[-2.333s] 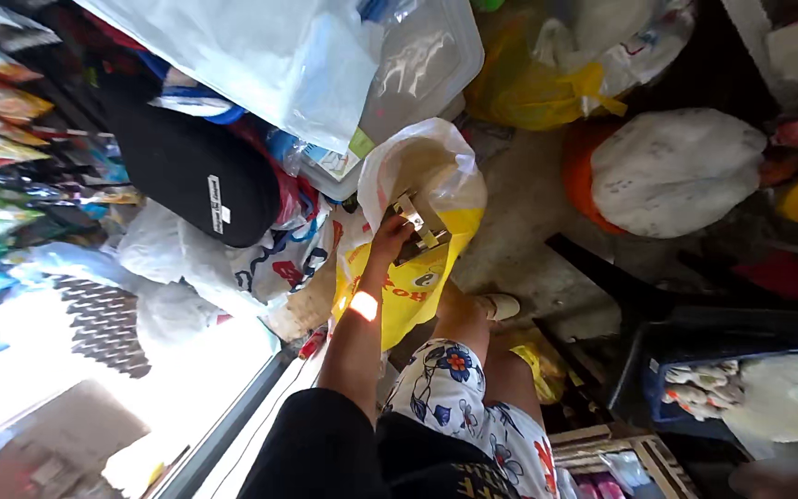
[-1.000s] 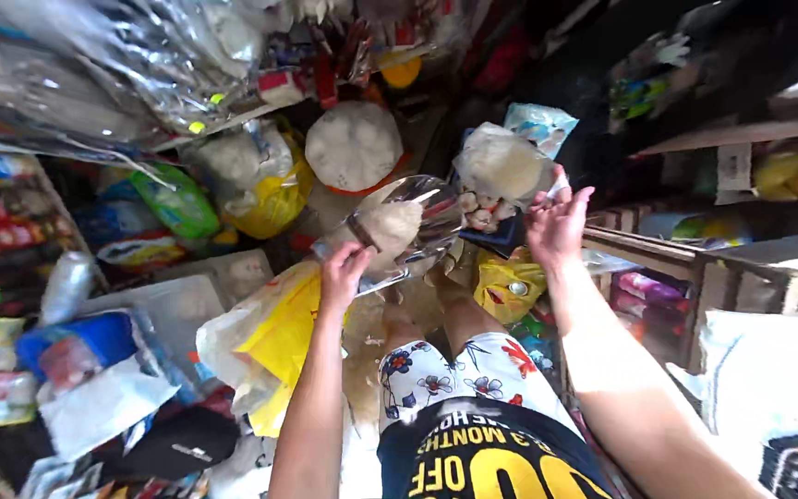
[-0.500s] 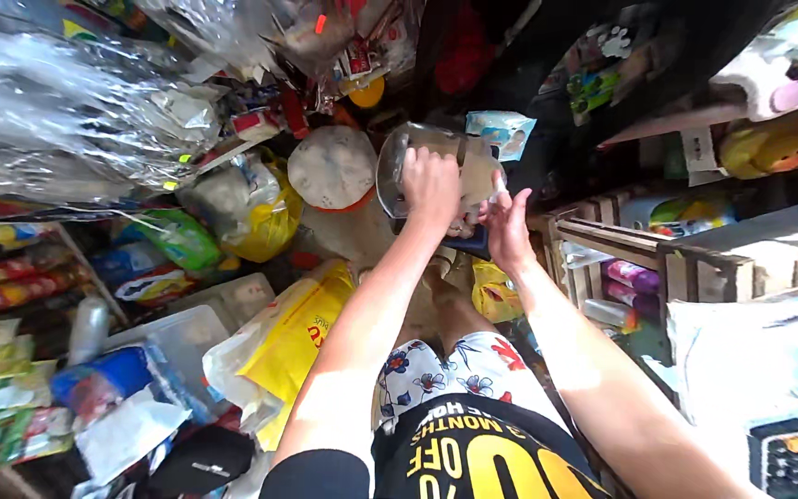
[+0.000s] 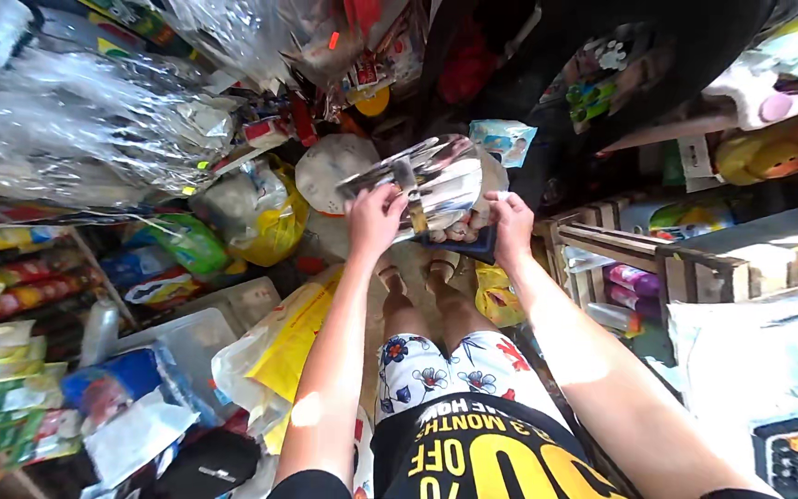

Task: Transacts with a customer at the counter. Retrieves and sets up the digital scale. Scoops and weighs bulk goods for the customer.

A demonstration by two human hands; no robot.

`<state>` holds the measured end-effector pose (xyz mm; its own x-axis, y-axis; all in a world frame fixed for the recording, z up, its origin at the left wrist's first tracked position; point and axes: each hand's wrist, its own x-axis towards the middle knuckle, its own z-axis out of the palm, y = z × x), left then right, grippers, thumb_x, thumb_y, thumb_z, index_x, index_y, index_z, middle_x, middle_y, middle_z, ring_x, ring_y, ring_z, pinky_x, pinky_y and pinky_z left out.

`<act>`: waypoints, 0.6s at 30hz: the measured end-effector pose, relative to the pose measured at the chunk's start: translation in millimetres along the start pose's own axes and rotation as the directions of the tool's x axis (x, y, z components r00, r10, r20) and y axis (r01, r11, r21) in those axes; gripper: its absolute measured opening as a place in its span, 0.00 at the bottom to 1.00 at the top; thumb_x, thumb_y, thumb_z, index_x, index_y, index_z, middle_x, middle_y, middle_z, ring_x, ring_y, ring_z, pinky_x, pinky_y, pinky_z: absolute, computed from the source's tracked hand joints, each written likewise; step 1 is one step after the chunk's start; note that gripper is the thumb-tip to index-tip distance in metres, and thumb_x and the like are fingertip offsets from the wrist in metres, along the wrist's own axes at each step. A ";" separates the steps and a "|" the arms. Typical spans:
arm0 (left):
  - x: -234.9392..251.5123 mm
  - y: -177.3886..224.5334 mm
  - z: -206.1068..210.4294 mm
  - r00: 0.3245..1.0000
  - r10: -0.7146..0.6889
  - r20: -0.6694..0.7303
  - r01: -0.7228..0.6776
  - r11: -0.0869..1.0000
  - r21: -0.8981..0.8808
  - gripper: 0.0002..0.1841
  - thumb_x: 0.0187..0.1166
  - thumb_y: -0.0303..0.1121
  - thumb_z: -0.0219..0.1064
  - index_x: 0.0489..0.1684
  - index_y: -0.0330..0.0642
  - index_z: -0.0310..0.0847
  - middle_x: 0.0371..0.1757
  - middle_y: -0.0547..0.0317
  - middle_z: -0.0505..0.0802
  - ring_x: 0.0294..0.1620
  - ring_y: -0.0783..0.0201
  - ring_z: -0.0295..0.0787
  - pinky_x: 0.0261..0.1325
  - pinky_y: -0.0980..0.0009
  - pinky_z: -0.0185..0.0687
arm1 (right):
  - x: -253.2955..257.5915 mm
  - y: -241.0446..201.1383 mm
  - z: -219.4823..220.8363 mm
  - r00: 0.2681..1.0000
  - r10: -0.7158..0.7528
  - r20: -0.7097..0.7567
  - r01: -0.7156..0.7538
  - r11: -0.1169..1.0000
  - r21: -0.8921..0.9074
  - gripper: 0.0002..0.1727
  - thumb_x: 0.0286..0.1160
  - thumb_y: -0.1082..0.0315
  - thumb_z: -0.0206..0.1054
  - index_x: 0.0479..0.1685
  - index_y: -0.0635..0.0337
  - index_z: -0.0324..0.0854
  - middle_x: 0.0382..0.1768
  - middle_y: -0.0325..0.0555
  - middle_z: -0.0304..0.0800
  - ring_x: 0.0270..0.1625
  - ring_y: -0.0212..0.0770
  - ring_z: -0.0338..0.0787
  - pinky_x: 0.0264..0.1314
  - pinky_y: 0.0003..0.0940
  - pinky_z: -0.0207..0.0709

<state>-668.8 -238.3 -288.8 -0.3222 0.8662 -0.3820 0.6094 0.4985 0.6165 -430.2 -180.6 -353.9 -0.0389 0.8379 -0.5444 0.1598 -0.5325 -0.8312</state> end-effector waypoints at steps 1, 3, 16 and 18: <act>-11.5 -19.7 -1.6 1.000 -0.014 -0.019 0.012 0.993 -0.118 0.16 0.85 0.41 0.66 0.54 0.37 0.90 0.49 0.44 0.94 0.57 0.47 0.89 0.72 0.41 0.72 | 1.9 -0.3 4.7 0.999 -0.010 -0.034 0.008 0.999 -0.045 0.11 0.84 0.68 0.56 0.50 0.60 0.84 0.29 0.35 0.80 0.25 0.27 0.75 0.32 0.27 0.74; -40.1 -54.6 -7.3 0.996 -0.091 -0.004 0.086 0.947 -0.310 0.16 0.87 0.39 0.65 0.57 0.34 0.86 0.49 0.45 0.93 0.48 0.55 0.92 0.58 0.51 0.87 | 8.2 -3.2 15.2 0.999 0.002 -0.055 -0.009 0.992 -0.125 0.12 0.84 0.67 0.58 0.51 0.63 0.84 0.36 0.43 0.85 0.32 0.32 0.80 0.40 0.33 0.78; -157.6 -183.9 -88.0 0.897 -0.440 0.034 0.400 0.777 -0.486 0.09 0.84 0.29 0.63 0.47 0.31 0.84 0.37 0.62 0.90 0.37 0.75 0.86 0.48 0.74 0.85 | 49.0 -14.3 124.2 0.797 0.389 -0.463 -0.483 0.870 -0.100 0.44 0.62 0.60 0.83 0.81 0.67 0.68 0.73 0.66 0.77 0.77 0.62 0.77 0.75 0.61 0.71; -156.0 -192.0 -96.0 0.902 -0.431 0.033 0.384 0.765 -0.517 0.08 0.84 0.29 0.63 0.47 0.31 0.84 0.37 0.62 0.89 0.37 0.75 0.86 0.47 0.75 0.85 | 52.3 -10.2 116.2 0.793 0.432 -0.430 -0.495 0.868 -0.041 0.40 0.62 0.65 0.82 0.80 0.64 0.72 0.77 0.64 0.74 0.80 0.60 0.72 0.77 0.62 0.68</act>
<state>-805.1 -465.8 -281.4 -0.5294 0.5651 -0.6328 -0.0324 0.7318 0.6807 -548.4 -145.2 -387.1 0.4619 0.4854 -0.7423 0.1985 -0.8723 -0.4468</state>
